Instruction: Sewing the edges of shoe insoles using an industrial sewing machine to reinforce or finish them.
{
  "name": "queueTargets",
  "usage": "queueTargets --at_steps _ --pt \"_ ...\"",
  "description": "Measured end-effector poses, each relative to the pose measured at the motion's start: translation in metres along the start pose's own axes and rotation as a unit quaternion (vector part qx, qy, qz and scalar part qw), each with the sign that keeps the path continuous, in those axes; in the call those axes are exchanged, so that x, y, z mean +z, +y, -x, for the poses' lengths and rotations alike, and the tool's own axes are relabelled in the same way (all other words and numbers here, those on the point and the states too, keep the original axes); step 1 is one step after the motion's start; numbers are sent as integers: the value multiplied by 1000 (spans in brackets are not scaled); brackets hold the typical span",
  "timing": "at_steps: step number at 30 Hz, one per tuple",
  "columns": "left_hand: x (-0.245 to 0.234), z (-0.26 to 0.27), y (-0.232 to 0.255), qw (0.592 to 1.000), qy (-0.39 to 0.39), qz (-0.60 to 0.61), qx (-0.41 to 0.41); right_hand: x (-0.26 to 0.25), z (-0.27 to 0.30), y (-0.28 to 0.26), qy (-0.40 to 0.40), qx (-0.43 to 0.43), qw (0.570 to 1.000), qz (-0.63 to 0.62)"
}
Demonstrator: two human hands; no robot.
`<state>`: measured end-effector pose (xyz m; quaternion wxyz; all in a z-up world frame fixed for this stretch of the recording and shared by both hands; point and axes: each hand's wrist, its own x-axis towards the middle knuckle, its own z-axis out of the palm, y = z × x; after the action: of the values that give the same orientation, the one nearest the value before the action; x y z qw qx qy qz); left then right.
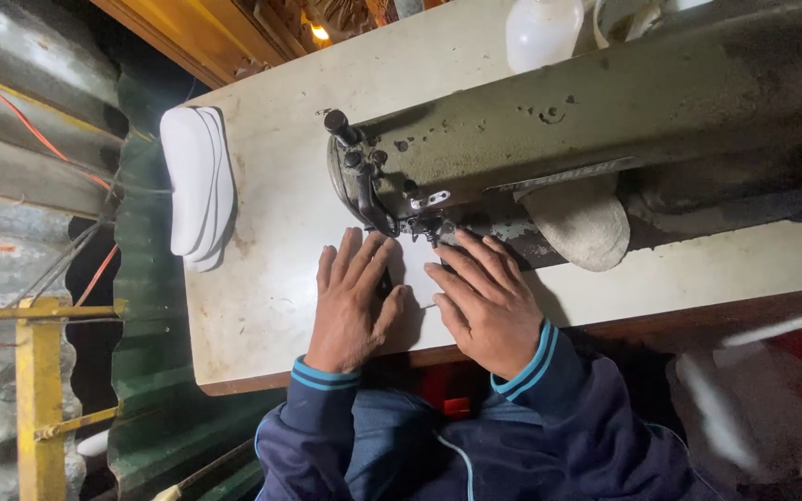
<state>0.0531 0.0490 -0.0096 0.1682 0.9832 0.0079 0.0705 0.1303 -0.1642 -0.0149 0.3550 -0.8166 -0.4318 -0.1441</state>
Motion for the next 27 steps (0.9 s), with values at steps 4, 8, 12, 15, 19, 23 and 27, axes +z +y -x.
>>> queueTargets --at_steps 4,8,12,15,19,23,27 --pt "4 -5 -11 1000 -2 -5 3 -1 0 -2 12 -5 1000 3" --pt "8 -10 -20 1000 -16 3 0 2 3 -1 23 -7 1000 17" --pt "5 -17 -20 1000 -19 18 3 3 5 -1 27 -15 999 28" --pt "6 -21 -22 1000 -20 17 4 2 6 -1 24 -19 999 29" --pt "10 -25 -28 1000 -21 6 1 2 5 -1 26 -19 999 36" --pt "6 -32 -28 1000 -28 15 3 2 5 -2 25 -21 998 44" --pt "9 -37 -34 999 -34 6 8 2 5 -3 19 -18 998 49"
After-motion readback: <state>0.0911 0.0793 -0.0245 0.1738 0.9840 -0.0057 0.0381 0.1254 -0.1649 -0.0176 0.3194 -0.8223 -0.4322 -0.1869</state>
